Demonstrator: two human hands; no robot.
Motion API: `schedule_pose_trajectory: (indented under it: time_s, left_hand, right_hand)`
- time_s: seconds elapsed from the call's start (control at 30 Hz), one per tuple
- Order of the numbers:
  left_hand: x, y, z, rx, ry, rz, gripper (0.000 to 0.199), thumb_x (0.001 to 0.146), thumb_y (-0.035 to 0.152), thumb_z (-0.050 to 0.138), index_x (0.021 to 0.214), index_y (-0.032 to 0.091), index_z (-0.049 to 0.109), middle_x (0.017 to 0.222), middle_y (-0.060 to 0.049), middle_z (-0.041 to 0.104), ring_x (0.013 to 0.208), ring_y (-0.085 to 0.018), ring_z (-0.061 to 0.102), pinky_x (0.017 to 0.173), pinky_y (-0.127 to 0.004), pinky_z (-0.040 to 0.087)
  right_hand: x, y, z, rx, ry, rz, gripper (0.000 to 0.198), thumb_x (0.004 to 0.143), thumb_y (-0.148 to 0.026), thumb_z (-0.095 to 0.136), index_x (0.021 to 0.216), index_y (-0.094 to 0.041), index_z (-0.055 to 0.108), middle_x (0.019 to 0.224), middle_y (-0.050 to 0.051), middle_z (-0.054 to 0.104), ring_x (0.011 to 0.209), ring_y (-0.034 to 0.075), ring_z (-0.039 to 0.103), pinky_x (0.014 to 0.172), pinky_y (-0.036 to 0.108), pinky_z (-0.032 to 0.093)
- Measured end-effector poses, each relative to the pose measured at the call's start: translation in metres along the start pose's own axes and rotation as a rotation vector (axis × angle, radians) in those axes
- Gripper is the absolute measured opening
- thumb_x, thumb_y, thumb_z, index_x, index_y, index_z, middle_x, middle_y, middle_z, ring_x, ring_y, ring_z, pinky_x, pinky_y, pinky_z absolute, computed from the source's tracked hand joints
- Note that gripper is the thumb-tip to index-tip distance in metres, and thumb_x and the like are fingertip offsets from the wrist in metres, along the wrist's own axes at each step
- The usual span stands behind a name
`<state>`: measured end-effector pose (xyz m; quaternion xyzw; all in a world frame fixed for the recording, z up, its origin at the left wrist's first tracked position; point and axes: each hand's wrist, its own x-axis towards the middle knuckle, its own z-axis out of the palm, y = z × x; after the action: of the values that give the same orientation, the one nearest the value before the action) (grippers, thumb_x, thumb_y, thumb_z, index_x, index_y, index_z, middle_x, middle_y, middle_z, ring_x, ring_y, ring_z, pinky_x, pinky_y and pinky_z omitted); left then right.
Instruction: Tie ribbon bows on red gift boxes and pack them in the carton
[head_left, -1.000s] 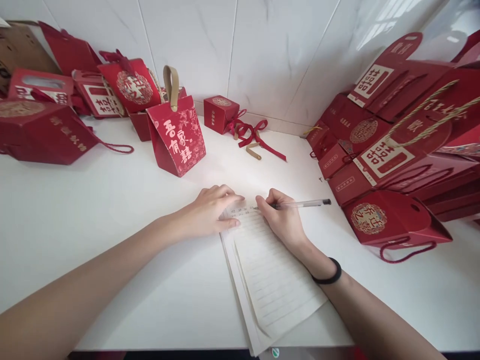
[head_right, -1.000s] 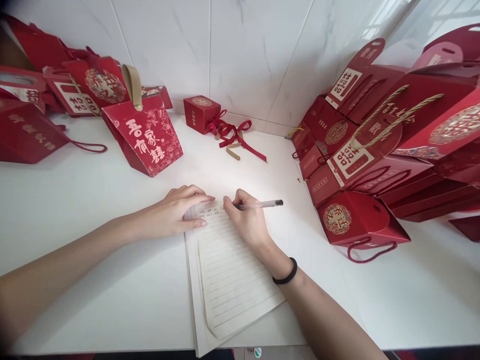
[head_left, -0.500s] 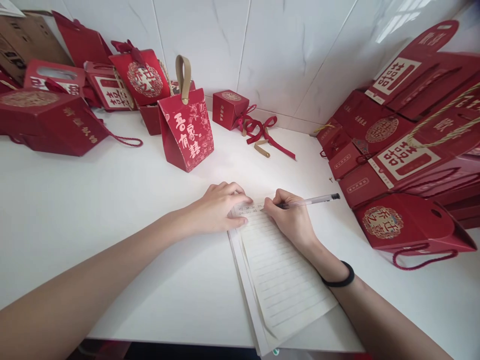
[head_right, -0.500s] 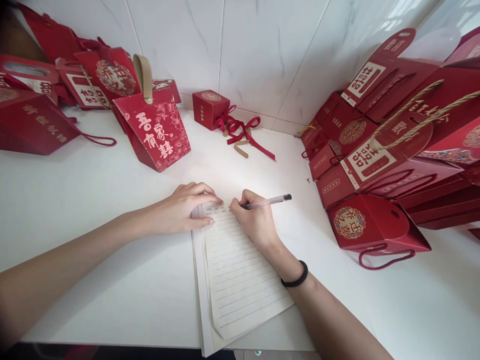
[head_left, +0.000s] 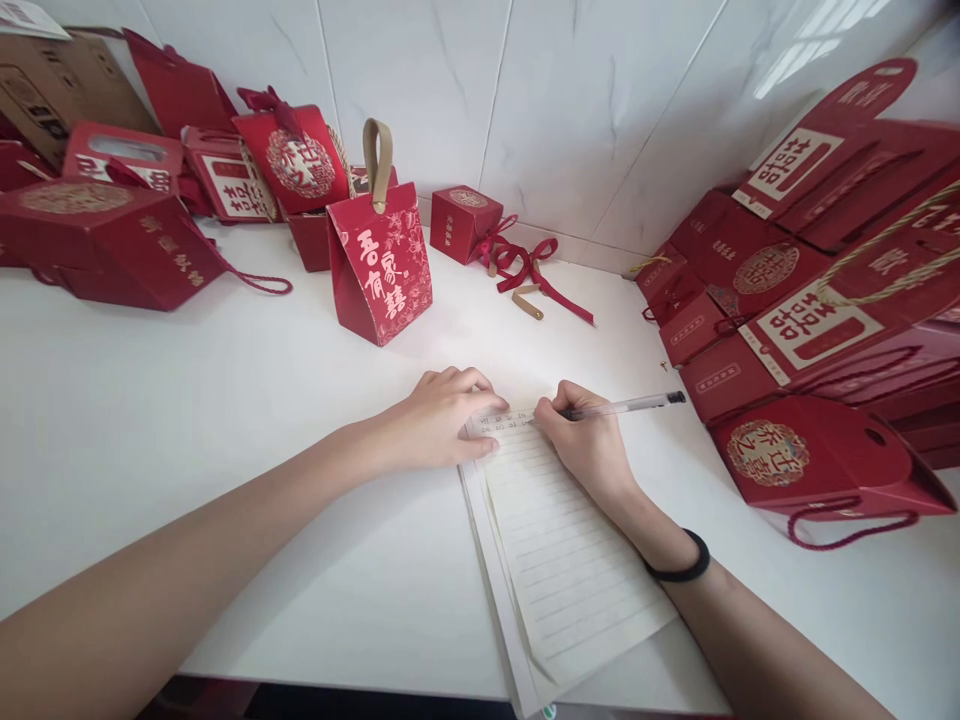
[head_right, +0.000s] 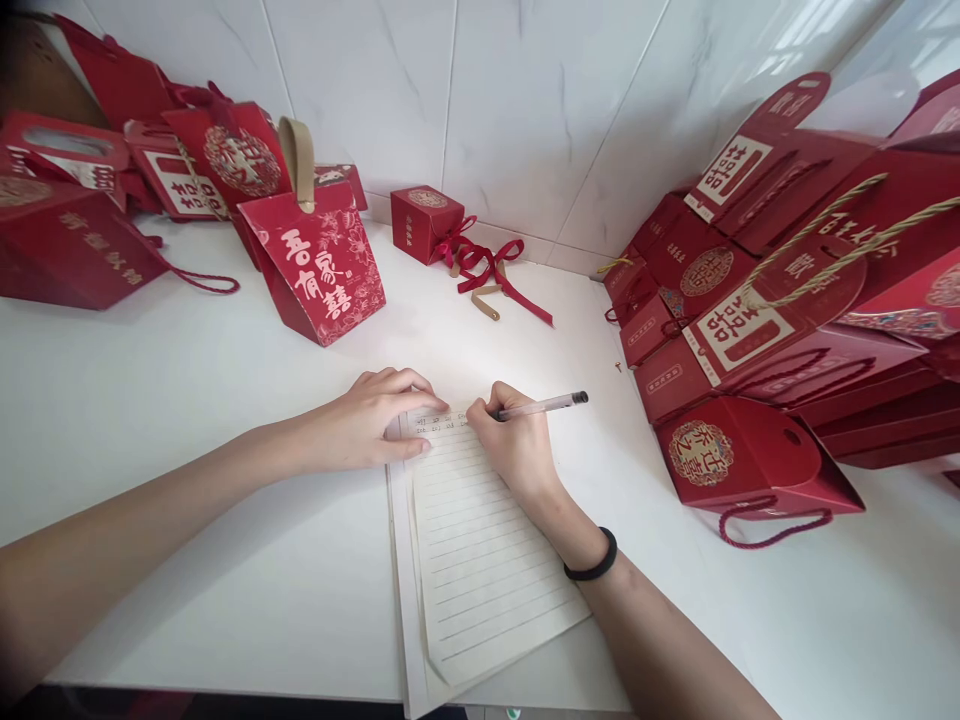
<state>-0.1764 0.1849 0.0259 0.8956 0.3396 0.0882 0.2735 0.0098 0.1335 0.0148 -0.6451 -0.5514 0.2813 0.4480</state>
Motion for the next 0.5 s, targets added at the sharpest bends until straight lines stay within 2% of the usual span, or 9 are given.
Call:
schedule_pose_trajectory:
  time_s: [0.23, 0.3, 0.43, 0.5]
  left_hand:
    - [0.0008, 0.0000, 0.0013, 0.021, 0.012, 0.016, 0.035, 0.082, 0.036, 0.055, 0.115, 0.024, 0.056, 0.117, -0.003, 0.050, 0.109, -0.022, 0.044, 0.098, -0.038, 0.029]
    - [0.0013, -0.0005, 0.0016, 0.015, 0.011, 0.014, 0.036, 0.081, 0.036, 0.056, 0.115, 0.024, 0.056, 0.117, -0.003, 0.050, 0.109, -0.022, 0.044, 0.098, -0.039, 0.029]
    - [0.0003, -0.0006, 0.0015, -0.001, 0.022, 0.013, 0.036, 0.081, 0.035, 0.056, 0.115, 0.025, 0.057, 0.117, -0.004, 0.050, 0.109, -0.023, 0.044, 0.098, -0.040, 0.029]
    - [-0.0010, -0.0003, 0.0023, -0.004, 0.026, 0.014, 0.036, 0.080, 0.034, 0.058, 0.114, 0.025, 0.057, 0.117, -0.004, 0.051, 0.108, -0.023, 0.045, 0.098, -0.041, 0.030]
  right_hand:
    - [0.0001, -0.0015, 0.0008, 0.005, 0.004, -0.035, 0.028, 0.067, -0.023, 0.051, 0.053, -0.019, 0.027, 0.049, -0.006, 0.026, 0.047, 0.008, 0.022, 0.042, 0.020, 0.019]
    - [0.0012, 0.0006, -0.0012, 0.113, 0.031, -0.016, 0.027, 0.064, -0.021, 0.052, 0.052, -0.019, 0.028, 0.047, -0.007, 0.027, 0.045, 0.007, 0.023, 0.041, 0.020, 0.017]
    - [0.0056, 0.0058, -0.0064, 0.475, 0.091, 0.106, 0.034, 0.067, -0.023, 0.057, 0.054, -0.020, 0.025, 0.042, -0.008, 0.026, 0.039, 0.006, 0.019, 0.038, 0.020, 0.014]
    - [0.0072, 0.0076, -0.0077, 0.542, 0.077, 0.131, 0.038, 0.069, -0.027, 0.061, 0.055, -0.020, 0.027, 0.041, -0.008, 0.029, 0.038, 0.006, 0.019, 0.037, 0.019, 0.014]
